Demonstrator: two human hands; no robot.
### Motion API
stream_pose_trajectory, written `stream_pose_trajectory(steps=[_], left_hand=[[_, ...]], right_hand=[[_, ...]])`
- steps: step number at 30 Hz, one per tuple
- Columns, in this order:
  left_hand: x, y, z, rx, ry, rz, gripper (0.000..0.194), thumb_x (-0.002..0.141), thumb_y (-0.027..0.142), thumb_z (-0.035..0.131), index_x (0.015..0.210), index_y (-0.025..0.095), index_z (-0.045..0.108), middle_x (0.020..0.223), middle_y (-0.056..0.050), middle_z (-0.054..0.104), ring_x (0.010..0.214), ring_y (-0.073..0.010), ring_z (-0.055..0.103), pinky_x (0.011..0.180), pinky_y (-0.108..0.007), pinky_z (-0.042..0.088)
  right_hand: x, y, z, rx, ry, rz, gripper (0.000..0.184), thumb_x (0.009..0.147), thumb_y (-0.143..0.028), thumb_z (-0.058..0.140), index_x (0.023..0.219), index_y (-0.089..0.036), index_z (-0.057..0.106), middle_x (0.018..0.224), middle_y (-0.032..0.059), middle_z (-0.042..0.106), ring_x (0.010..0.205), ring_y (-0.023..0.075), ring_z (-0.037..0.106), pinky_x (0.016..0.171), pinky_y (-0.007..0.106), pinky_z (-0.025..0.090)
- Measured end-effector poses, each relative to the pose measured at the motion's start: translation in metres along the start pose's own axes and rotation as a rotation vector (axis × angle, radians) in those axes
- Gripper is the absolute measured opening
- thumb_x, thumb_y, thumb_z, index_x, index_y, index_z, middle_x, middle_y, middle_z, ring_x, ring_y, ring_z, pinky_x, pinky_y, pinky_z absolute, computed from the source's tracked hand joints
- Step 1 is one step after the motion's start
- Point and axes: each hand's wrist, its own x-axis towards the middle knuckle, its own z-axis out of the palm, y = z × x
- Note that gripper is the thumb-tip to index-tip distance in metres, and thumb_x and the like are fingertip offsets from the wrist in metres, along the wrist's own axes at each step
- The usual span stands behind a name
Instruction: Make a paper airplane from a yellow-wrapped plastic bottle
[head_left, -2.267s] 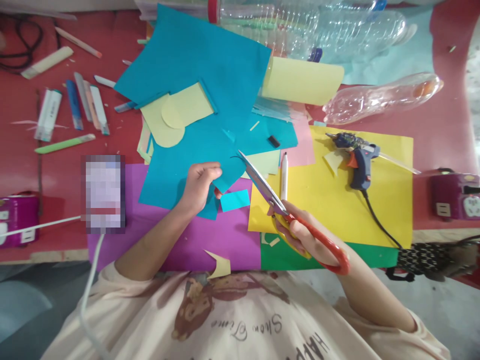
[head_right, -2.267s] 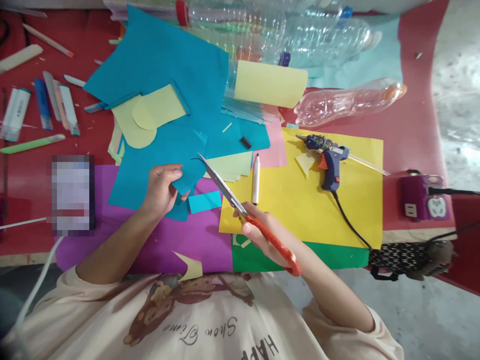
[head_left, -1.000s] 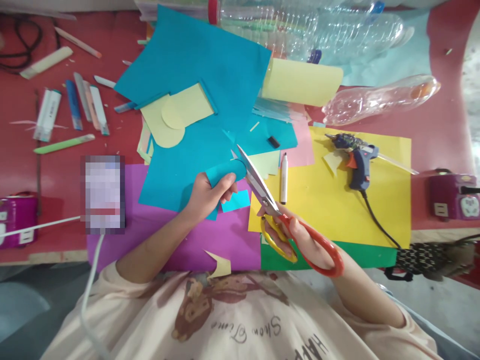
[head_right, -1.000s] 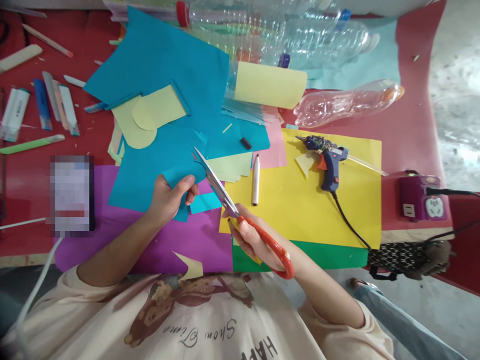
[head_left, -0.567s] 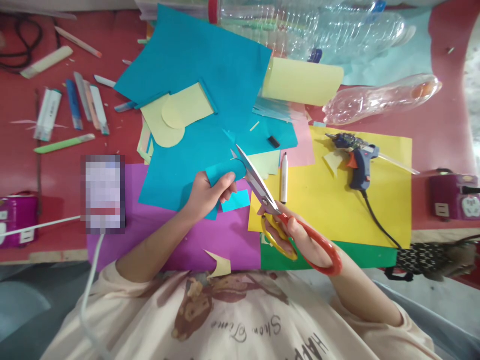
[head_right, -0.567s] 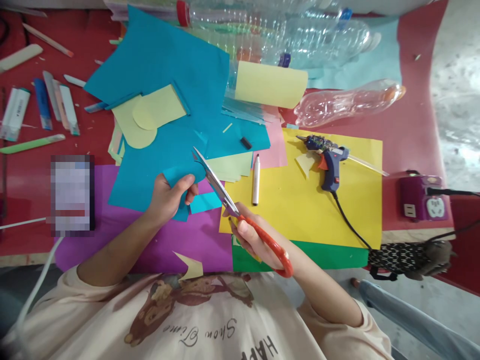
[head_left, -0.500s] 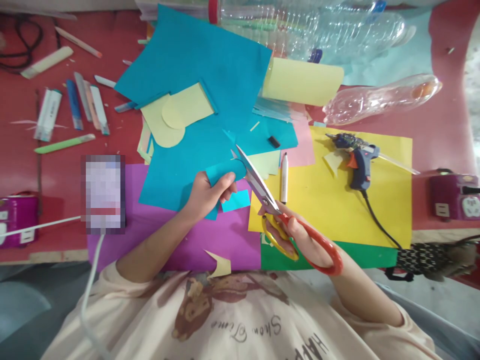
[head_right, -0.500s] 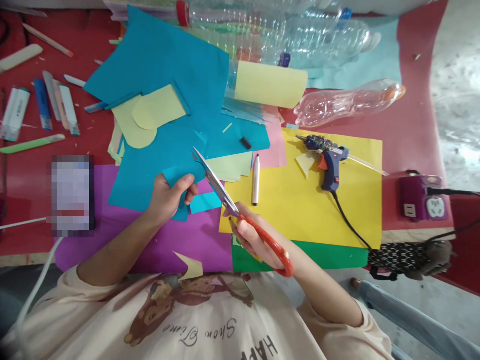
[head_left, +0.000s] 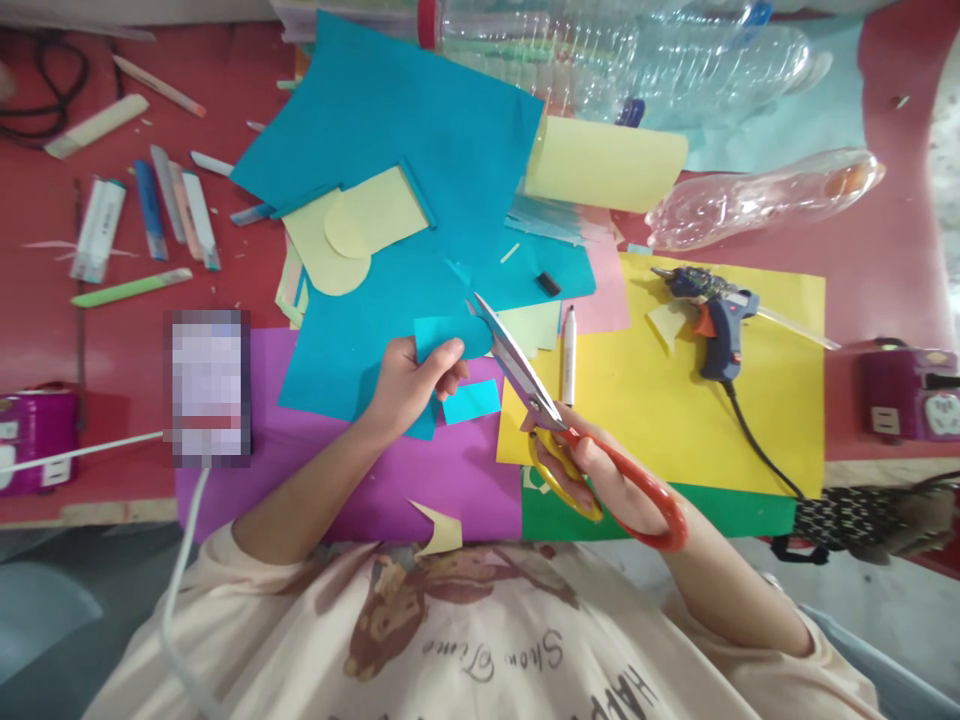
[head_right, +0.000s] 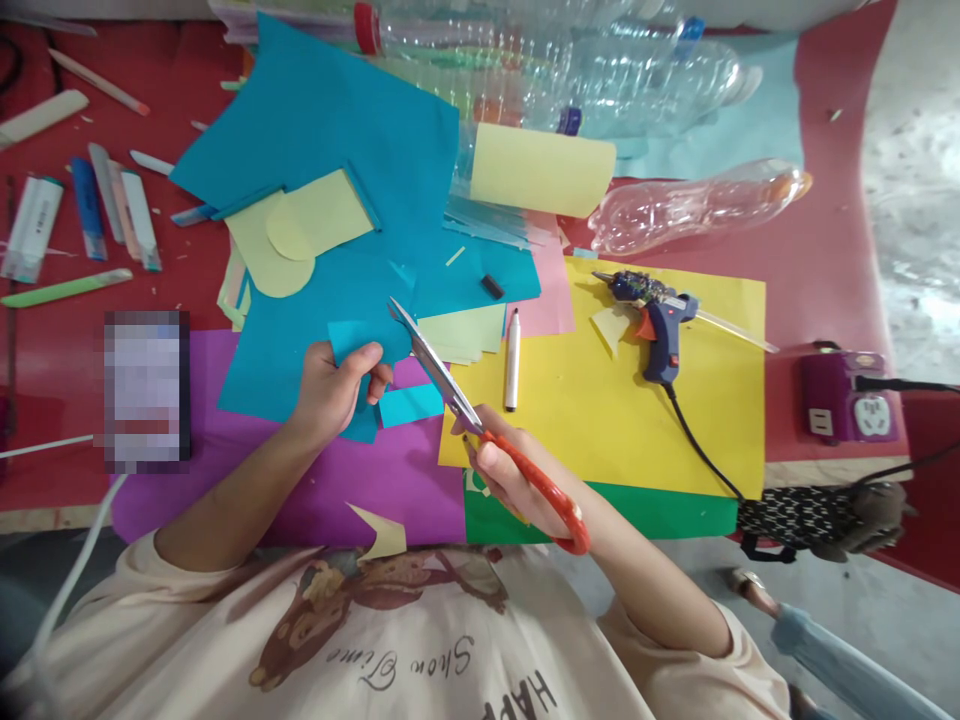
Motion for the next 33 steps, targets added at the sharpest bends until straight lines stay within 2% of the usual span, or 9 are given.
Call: stream_pose_trajectory(steps=[7,13,21,33], left_hand=[[0.0,0.004,0.0,-0.022,-0.014,0.019,0.033,0.076,0.041,0.059,0.051,0.019,0.054,0.046,0.001,0.057,0.037,-0.0076,0.047,0.037,-0.02,0.036],[0.003,0.008,0.0,-0.025,0.042,-0.011,0.032,0.072,0.042,0.059,0.05,0.02,0.05,0.045,0.001,0.056,0.036,-0.0077,0.046,0.036,-0.021,0.035],[0.005,0.011,0.0,-0.035,0.059,-0.014,0.034,0.069,0.045,0.061,0.05,0.021,0.046,0.043,0.003,0.051,0.035,-0.0071,0.044,0.037,-0.021,0.036],[0.009,0.007,-0.006,0.001,0.071,0.033,0.038,0.074,0.046,0.061,0.049,0.021,0.048,0.042,0.003,0.05,0.037,-0.0084,0.046,0.043,-0.023,0.039]], right_hand=[[-0.001,-0.001,-0.001,-0.031,0.016,0.022,0.062,0.085,-0.079,0.041,0.104,-0.02,0.05,0.059,-0.0104,0.034,0.039,0.0037,0.024,0.038,0.023,0.023],[-0.002,-0.002,-0.004,-0.09,0.009,0.048,0.067,0.084,-0.08,0.04,0.109,-0.019,0.051,0.058,-0.0099,0.033,0.04,0.0043,0.024,0.037,0.022,0.021],[-0.002,-0.002,-0.006,-0.123,0.032,0.05,0.066,0.084,-0.079,0.043,0.11,-0.019,0.053,0.059,-0.0082,0.035,0.04,0.0047,0.025,0.035,0.022,0.021],[0.001,-0.003,-0.009,-0.159,0.026,0.068,0.07,0.082,-0.081,0.042,0.109,-0.018,0.053,0.064,-0.0057,0.038,0.044,0.0053,0.031,0.034,0.02,0.021]])
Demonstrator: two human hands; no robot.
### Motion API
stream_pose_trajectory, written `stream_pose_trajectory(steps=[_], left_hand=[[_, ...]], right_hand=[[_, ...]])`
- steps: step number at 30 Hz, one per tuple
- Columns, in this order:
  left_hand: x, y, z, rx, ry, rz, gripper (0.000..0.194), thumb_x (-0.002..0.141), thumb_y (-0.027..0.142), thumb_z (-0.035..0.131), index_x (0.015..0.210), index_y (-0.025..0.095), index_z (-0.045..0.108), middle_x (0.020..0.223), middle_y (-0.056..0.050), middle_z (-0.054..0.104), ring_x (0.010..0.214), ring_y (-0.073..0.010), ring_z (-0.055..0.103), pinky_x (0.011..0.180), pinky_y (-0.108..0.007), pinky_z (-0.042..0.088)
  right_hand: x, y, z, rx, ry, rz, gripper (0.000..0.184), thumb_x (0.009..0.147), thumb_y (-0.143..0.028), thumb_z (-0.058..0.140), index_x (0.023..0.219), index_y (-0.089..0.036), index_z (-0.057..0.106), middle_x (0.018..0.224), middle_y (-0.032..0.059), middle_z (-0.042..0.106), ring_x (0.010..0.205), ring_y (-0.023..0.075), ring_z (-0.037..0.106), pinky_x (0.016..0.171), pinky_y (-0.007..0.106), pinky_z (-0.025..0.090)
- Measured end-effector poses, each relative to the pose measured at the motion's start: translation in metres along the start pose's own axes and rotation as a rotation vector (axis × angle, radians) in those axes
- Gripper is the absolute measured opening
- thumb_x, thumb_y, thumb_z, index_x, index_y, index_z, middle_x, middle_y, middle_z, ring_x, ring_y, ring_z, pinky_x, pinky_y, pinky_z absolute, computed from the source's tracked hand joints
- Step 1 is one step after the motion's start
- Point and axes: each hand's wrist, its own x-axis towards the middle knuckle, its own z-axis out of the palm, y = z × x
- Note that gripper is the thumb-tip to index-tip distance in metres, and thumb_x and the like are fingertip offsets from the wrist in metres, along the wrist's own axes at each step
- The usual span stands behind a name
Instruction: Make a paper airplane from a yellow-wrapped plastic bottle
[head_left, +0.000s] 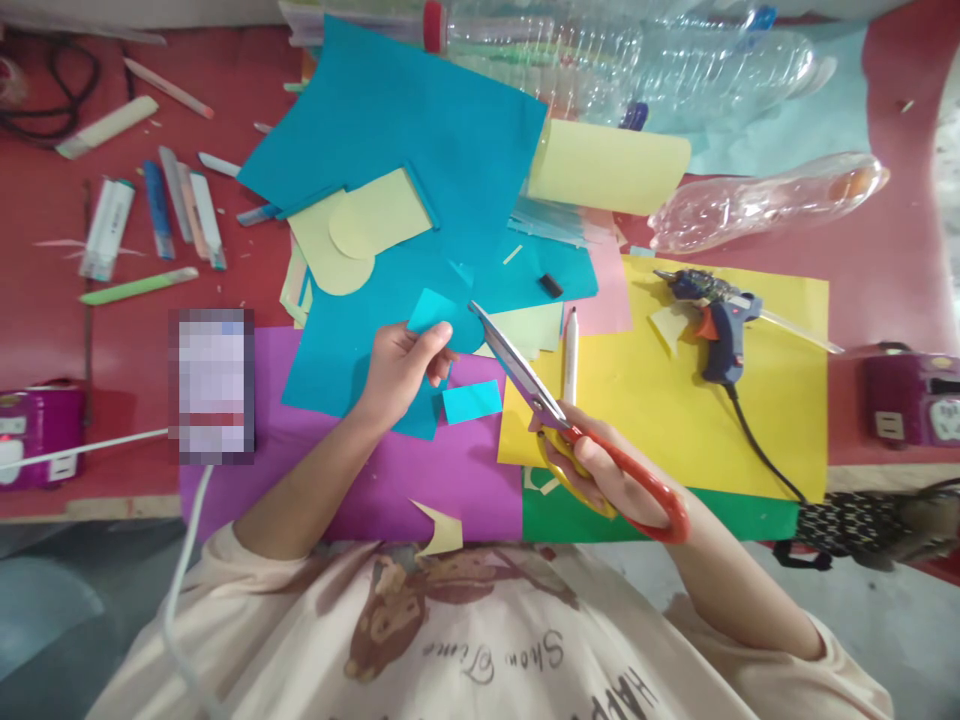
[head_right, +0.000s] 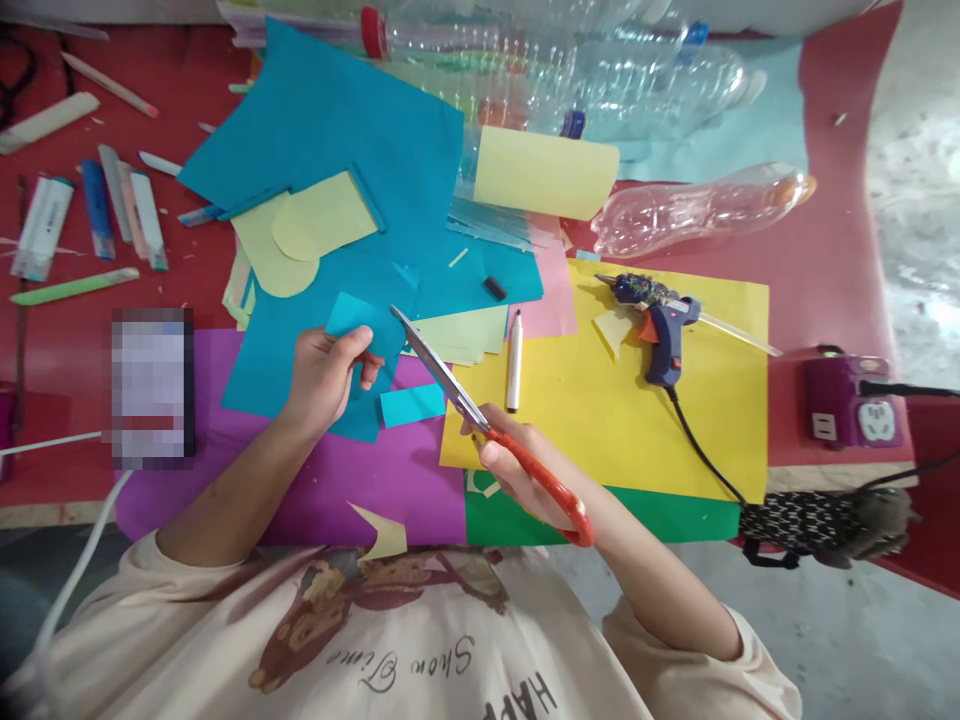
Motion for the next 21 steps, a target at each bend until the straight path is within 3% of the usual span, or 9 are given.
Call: stream_pose_trajectory(steps=[9,16,21], left_hand=[[0.003,0.001,-0.003,0.032,0.01,0.031,0.046,0.079,0.045,0.059,0.043,0.02,0.047,0.04,0.002,0.048,0.037,-0.0077,0.045,0.044,-0.023,0.038],[0.005,0.001,-0.003,-0.027,0.061,0.055,0.049,0.077,0.042,0.064,0.044,0.021,0.035,0.038,0.005,0.043,0.035,-0.0068,0.045,0.04,-0.021,0.036],[0.009,0.007,-0.011,0.005,0.075,0.083,0.044,0.08,0.037,0.063,0.046,0.021,0.04,0.041,0.004,0.047,0.036,-0.0071,0.045,0.041,-0.021,0.036]], right_hand=[[0.001,0.001,-0.002,-0.02,0.006,-0.011,0.067,0.082,-0.081,0.043,0.106,-0.019,0.054,0.065,-0.0049,0.04,0.045,0.0054,0.033,0.034,0.019,0.024],[0.001,0.0,-0.001,-0.045,0.01,0.001,0.067,0.083,-0.08,0.044,0.107,-0.018,0.052,0.063,-0.0065,0.038,0.043,0.0046,0.029,0.034,0.019,0.027],[0.003,0.011,-0.002,0.023,0.001,-0.012,0.062,0.085,-0.077,0.045,0.108,-0.02,0.051,0.059,-0.0091,0.039,0.036,0.0033,0.029,0.033,0.018,0.024]])
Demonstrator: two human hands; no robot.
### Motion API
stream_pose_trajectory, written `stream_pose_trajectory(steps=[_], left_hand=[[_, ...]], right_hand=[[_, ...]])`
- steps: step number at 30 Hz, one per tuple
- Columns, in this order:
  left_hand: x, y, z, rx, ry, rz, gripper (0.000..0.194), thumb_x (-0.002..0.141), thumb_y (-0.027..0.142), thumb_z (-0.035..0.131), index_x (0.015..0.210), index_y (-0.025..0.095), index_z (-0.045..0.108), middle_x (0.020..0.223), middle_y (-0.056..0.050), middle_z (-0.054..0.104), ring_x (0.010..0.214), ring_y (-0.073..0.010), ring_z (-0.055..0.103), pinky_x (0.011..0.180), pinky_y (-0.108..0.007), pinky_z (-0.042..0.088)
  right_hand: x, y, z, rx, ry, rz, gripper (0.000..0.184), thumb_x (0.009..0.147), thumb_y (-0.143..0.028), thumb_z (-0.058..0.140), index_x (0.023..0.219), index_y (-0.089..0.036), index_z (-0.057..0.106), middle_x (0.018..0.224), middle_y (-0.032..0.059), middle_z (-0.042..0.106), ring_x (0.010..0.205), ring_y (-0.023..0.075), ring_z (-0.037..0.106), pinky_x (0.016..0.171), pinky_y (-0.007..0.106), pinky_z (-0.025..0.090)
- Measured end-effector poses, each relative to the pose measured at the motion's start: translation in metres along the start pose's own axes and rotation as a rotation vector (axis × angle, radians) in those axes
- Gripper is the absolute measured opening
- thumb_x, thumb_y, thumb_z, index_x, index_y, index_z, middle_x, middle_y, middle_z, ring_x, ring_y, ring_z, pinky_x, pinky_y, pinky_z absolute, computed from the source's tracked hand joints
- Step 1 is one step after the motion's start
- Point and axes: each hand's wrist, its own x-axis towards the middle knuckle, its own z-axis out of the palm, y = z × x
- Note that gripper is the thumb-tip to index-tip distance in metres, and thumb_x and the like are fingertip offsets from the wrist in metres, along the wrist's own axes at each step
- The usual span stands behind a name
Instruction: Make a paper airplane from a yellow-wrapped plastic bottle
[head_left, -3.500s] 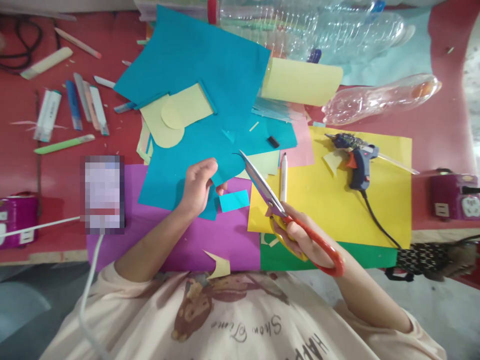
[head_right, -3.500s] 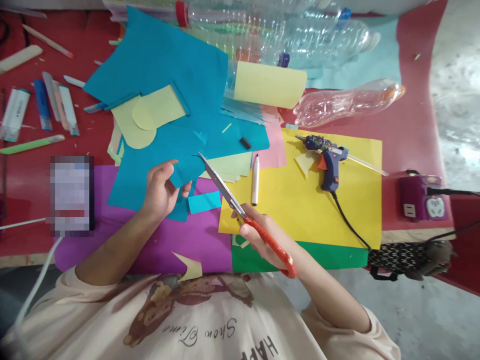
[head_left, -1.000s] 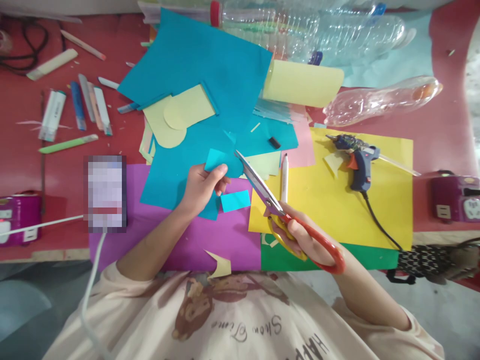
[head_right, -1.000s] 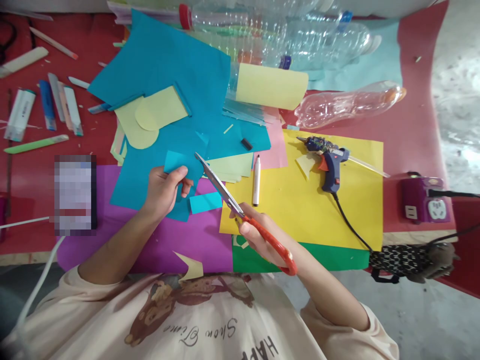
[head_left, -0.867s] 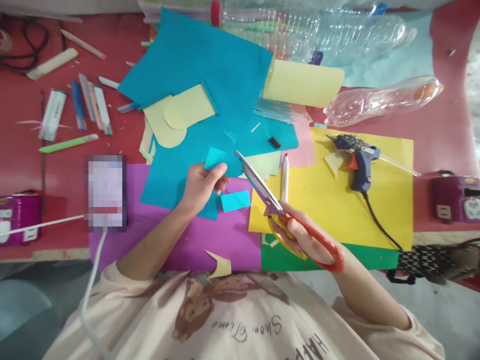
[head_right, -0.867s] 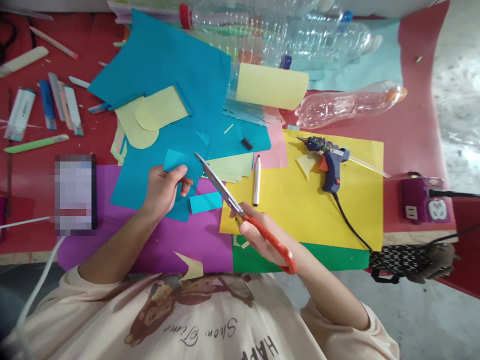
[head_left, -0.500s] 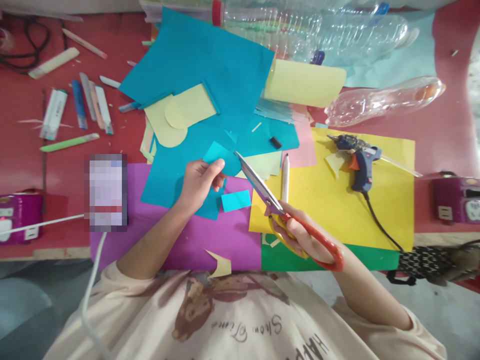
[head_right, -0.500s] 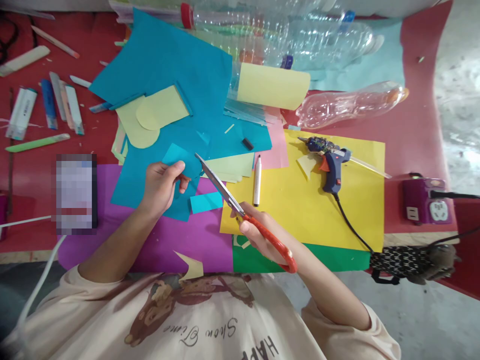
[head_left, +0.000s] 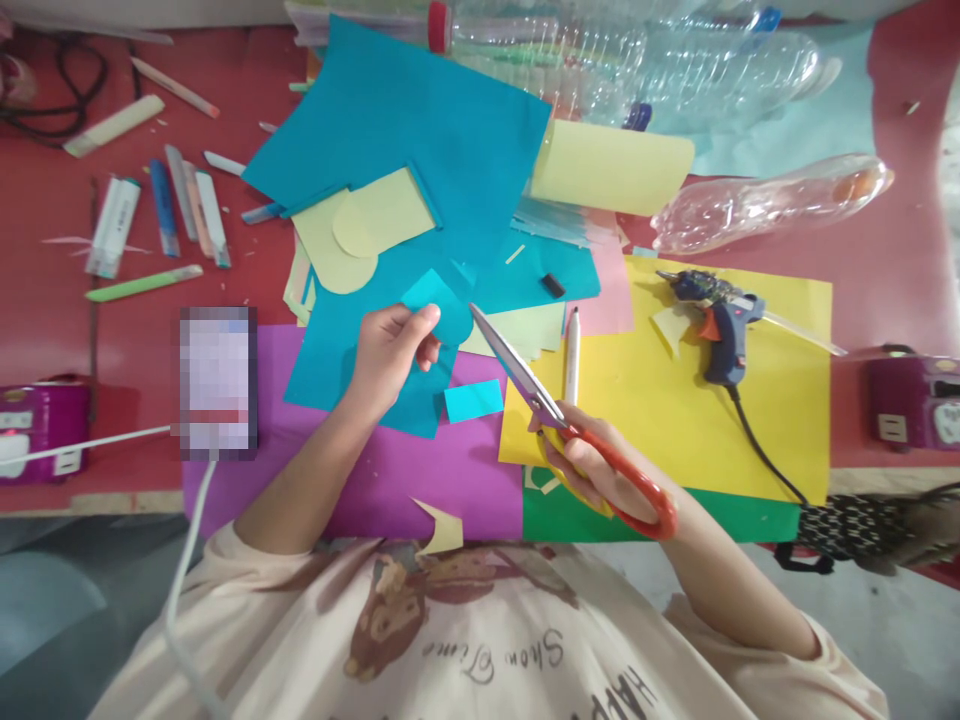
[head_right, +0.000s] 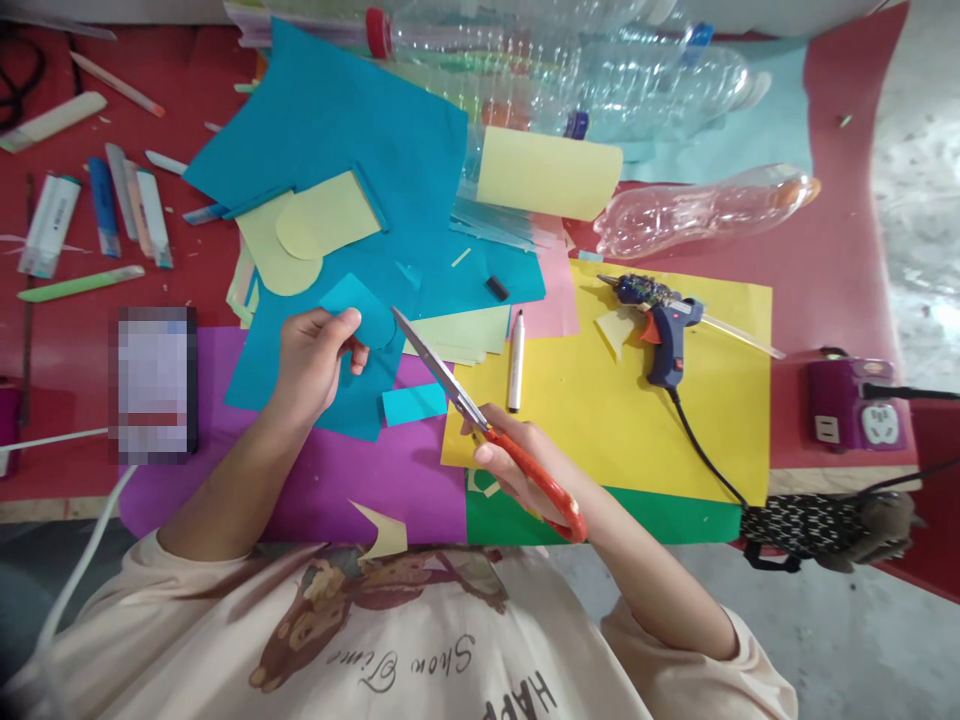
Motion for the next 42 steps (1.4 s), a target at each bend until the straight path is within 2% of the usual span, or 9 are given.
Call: stream_pose_trajectory(steps=[6,12,14,17,20,26,33,38,42], left_hand=[[0.017,0.01,-0.032,0.596,-0.061,-0.019,0.038,0.081,0.033,0.065,0.048,0.02,0.051,0.044,0.002,0.049,0.042,-0.0107,0.042,0.046,-0.025,0.029],[0.012,0.015,-0.037,1.055,0.194,0.132,0.021,0.084,0.041,0.064,0.086,0.02,0.063,0.072,-0.003,0.064,0.071,-0.02,0.061,0.063,-0.028,0.041],[0.007,0.018,-0.029,0.957,-0.008,0.212,0.025,0.089,0.043,0.056,0.093,0.02,0.063,0.083,-0.004,0.067,0.077,-0.0187,0.062,0.07,-0.028,0.045],[-0.001,0.017,-0.014,0.871,-0.583,0.281,0.031,0.087,0.049,0.057,0.094,0.02,0.065,0.098,-0.005,0.069,0.094,-0.0205,0.063,0.088,-0.032,0.047],[-0.007,0.013,0.0,1.047,-0.78,0.316,0.032,0.085,0.047,0.062,0.103,0.02,0.064,0.111,-0.006,0.065,0.11,-0.0248,0.059,0.103,-0.039,0.039],[-0.012,0.006,0.009,1.126,-0.8,0.352,0.018,0.084,0.028,0.065,0.096,0.017,0.058,0.106,-0.008,0.062,0.106,-0.0249,0.057,0.094,-0.037,0.041],[-0.013,0.009,0.003,0.568,-0.727,0.227,0.014,0.086,0.021,0.061,0.1,0.021,0.059,0.088,0.0,0.067,0.08,-0.0139,0.062,0.074,-0.026,0.047],[-0.014,0.002,0.001,0.295,-0.488,0.72,0.013,0.092,0.026,0.061,0.08,0.025,0.067,0.111,-0.004,0.072,0.111,-0.0191,0.061,0.1,-0.036,0.046],[-0.015,-0.011,0.004,0.268,-0.455,0.822,0.016,0.093,0.033,0.06,0.082,0.03,0.072,0.151,0.0,0.048,0.141,-0.0247,0.041,0.115,-0.046,0.035]], right_hand=[[-0.002,-0.003,0.0,0.058,0.062,-0.098,0.054,0.09,-0.071,0.043,0.101,-0.019,0.051,0.047,-0.0125,0.036,0.032,0.0036,0.022,0.033,0.019,0.023],[0.001,-0.007,0.001,0.105,0.095,-0.084,0.053,0.089,-0.072,0.044,0.099,-0.02,0.05,0.051,-0.0121,0.038,0.029,0.0032,0.023,0.031,0.019,0.023],[0.002,-0.008,0.0,0.141,0.112,-0.055,0.058,0.085,-0.077,0.044,0.1,-0.021,0.05,0.054,-0.011,0.041,0.029,0.0026,0.023,0.031,0.02,0.024],[0.002,-0.013,-0.003,0.22,0.063,0.013,0.073,0.078,-0.087,0.039,0.106,-0.021,0.052,0.063,-0.0079,0.044,0.032,0.0032,0.026,0.031,0.021,0.026],[0.0,-0.017,-0.007,0.292,0.012,0.035,0.082,0.075,-0.091,0.034,0.113,-0.021,0.052,0.067,-0.0061,0.044,0.036,0.0057,0.031,0.034,0.023,0.032],[0.001,-0.017,-0.011,0.352,0.108,-0.004,0.081,0.075,-0.089,0.039,0.115,-0.021,0.054,0.065,-0.0052,0.047,0.036,0.0064,0.03,0.031,0.024,0.033],[0.005,-0.018,-0.012,0.371,0.14,-0.005,0.073,0.078,-0.085,0.043,0.111,-0.021,0.053,0.062,-0.0059,0.049,0.032,0.0067,0.031,0.029,0.024,0.029],[0.011,-0.017,-0.008,0.35,0.132,0.003,0.047,0.085,-0.062,0.058,0.106,-0.02,0.05,0.066,-0.0055,0.058,0.031,0.0051,0.04,0.035,0.024,0.034],[0.026,-0.026,0.001,0.301,0.12,-0.022,0.046,0.082,-0.056,0.064,0.106,-0.02,0.05,0.063,-0.0062,0.061,0.034,0.0055,0.044,0.037,0.022,0.036]])
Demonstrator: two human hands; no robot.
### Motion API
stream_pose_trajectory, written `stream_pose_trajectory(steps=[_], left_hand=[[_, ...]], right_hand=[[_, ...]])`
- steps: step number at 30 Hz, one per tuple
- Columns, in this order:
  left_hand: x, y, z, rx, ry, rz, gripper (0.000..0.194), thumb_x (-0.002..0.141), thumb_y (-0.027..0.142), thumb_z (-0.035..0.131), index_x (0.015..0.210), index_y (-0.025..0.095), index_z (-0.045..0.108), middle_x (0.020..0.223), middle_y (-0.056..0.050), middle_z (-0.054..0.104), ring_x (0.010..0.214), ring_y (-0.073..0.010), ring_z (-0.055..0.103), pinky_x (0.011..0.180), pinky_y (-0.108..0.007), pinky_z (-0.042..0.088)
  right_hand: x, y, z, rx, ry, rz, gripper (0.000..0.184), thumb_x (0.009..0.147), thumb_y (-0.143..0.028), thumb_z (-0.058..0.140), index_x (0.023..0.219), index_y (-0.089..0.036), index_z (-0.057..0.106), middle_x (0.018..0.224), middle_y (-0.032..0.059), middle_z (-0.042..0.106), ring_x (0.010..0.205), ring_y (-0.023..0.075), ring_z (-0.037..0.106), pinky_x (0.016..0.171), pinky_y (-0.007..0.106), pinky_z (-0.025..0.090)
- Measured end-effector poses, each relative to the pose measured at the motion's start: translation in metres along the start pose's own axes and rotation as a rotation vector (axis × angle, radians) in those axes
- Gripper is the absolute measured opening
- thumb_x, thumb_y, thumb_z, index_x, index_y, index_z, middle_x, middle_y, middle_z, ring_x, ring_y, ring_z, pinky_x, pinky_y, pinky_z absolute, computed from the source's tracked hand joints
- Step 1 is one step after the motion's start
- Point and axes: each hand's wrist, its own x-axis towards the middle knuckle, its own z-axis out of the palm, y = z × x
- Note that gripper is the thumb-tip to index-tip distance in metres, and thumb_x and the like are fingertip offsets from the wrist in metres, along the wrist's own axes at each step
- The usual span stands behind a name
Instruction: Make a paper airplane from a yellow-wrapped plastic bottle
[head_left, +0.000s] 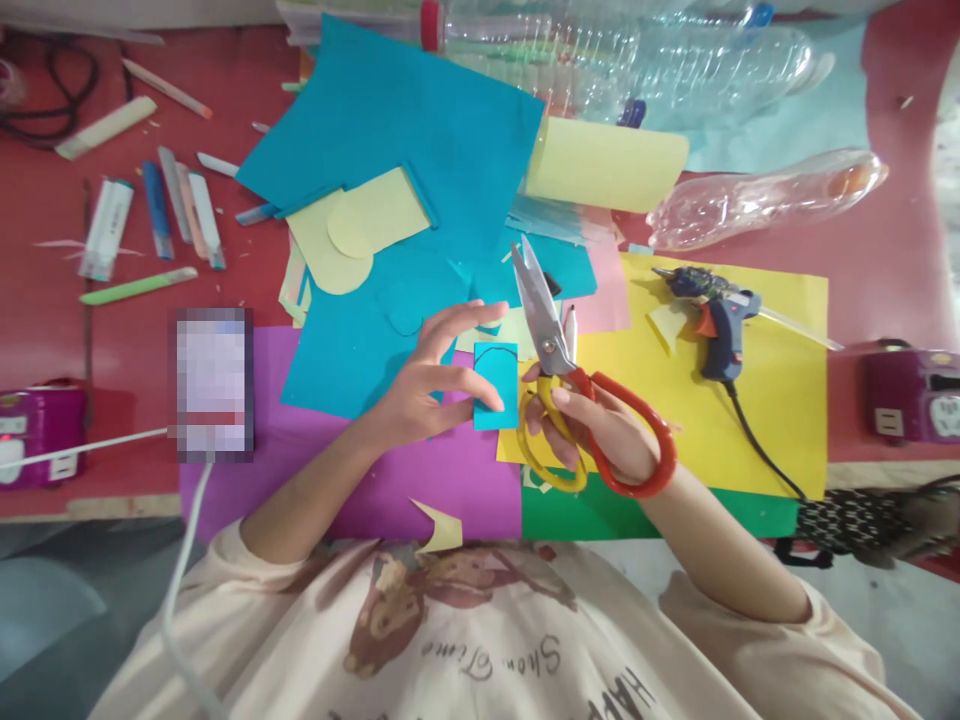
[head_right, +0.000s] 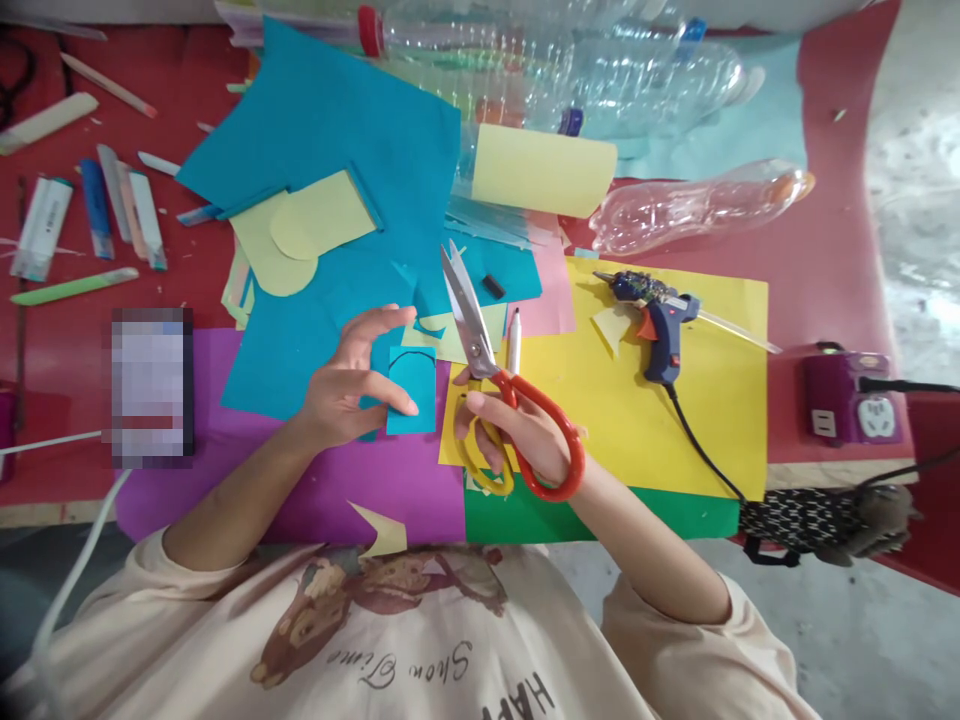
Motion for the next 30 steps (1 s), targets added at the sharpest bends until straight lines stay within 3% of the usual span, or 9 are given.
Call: stream_pose_trajectory(steps=[4,7,10,12,14,18,20,23,30], left_hand=[[-0.004,-0.005,0.006,-0.089,-0.048,-0.023,0.017,0.092,0.04,0.061,0.086,0.031,0.074,0.158,0.002,0.037,0.146,-0.0256,0.034,0.119,-0.048,0.033],[-0.005,-0.007,0.01,-0.098,-0.087,-0.079,0.021,0.092,0.042,0.061,0.081,0.03,0.074,0.155,0.002,0.04,0.147,-0.0268,0.032,0.122,-0.049,0.029],[-0.004,-0.007,0.014,-0.212,0.004,-0.236,0.02,0.09,0.046,0.063,0.093,0.028,0.07,0.152,-0.004,0.043,0.141,-0.0274,0.041,0.115,-0.047,0.038],[-0.002,-0.005,0.017,-0.404,0.144,-0.41,0.032,0.088,0.051,0.064,0.107,0.026,0.061,0.142,-0.008,0.052,0.125,-0.0238,0.056,0.1,-0.039,0.051],[0.002,-0.001,0.019,-0.597,0.215,-0.604,0.047,0.082,0.059,0.067,0.109,0.024,0.054,0.119,-0.007,0.064,0.099,-0.0175,0.067,0.081,-0.029,0.056],[0.01,0.009,0.019,-0.77,-0.017,-0.884,0.063,0.065,0.071,0.074,0.092,0.02,0.05,0.073,0.001,0.066,0.059,-0.0113,0.064,0.054,-0.021,0.051],[0.012,0.013,0.021,-0.778,-0.132,-0.93,0.06,0.067,0.072,0.071,0.086,0.019,0.051,0.062,0.003,0.062,0.048,-0.0102,0.059,0.045,-0.02,0.046],[0.011,0.015,0.023,-0.72,-0.157,-0.957,0.056,0.073,0.072,0.065,0.072,0.017,0.052,0.055,0.002,0.059,0.041,-0.008,0.053,0.04,-0.02,0.042],[0.014,0.016,0.013,-0.617,0.099,-1.005,0.046,0.079,0.059,0.065,0.066,0.018,0.049,0.053,0.003,0.058,0.041,-0.0066,0.05,0.042,-0.019,0.04]], right_hand=[[0.015,-0.01,0.015,-0.048,0.049,-0.043,0.045,0.079,-0.05,0.069,0.105,-0.019,0.05,0.042,-0.0119,0.048,0.033,0.008,0.044,0.038,0.022,0.036],[0.025,-0.015,0.02,-0.017,0.12,-0.098,0.049,0.071,-0.041,0.075,0.106,-0.021,0.046,0.043,-0.0143,0.048,0.032,0.0075,0.043,0.037,0.022,0.036],[0.035,-0.014,0.017,0.001,0.188,-0.155,0.05,0.067,-0.035,0.074,0.105,-0.023,0.043,0.044,-0.0169,0.044,0.031,0.0072,0.041,0.036,0.022,0.035],[0.039,-0.014,0.015,-0.019,0.244,-0.187,0.048,0.068,-0.033,0.071,0.105,-0.023,0.043,0.045,-0.0171,0.042,0.031,0.0079,0.043,0.037,0.023,0.036],[0.04,-0.013,0.015,-0.038,0.309,-0.22,0.045,0.069,-0.031,0.069,0.105,-0.023,0.043,0.048,-0.016,0.044,0.032,0.008,0.045,0.037,0.023,0.036],[0.039,-0.014,0.02,-0.07,0.366,-0.252,0.043,0.069,-0.029,0.068,0.104,-0.024,0.044,0.056,-0.0133,0.049,0.034,0.0071,0.046,0.038,0.024,0.036],[0.038,-0.015,0.023,-0.086,0.347,-0.248,0.043,0.07,-0.031,0.069,0.104,-0.025,0.043,0.058,-0.013,0.049,0.035,0.0068,0.045,0.039,0.025,0.037],[0.037,-0.016,0.025,-0.096,0.294,-0.246,0.046,0.073,-0.036,0.072,0.105,-0.026,0.042,0.058,-0.013,0.046,0.036,0.0067,0.044,0.04,0.025,0.037],[0.012,-0.014,0.005,-0.161,0.045,-0.153,0.047,0.084,-0.07,0.052,0.091,-0.024,0.044,0.06,-0.0095,0.04,0.035,0.0042,0.029,0.033,0.022,0.025]])
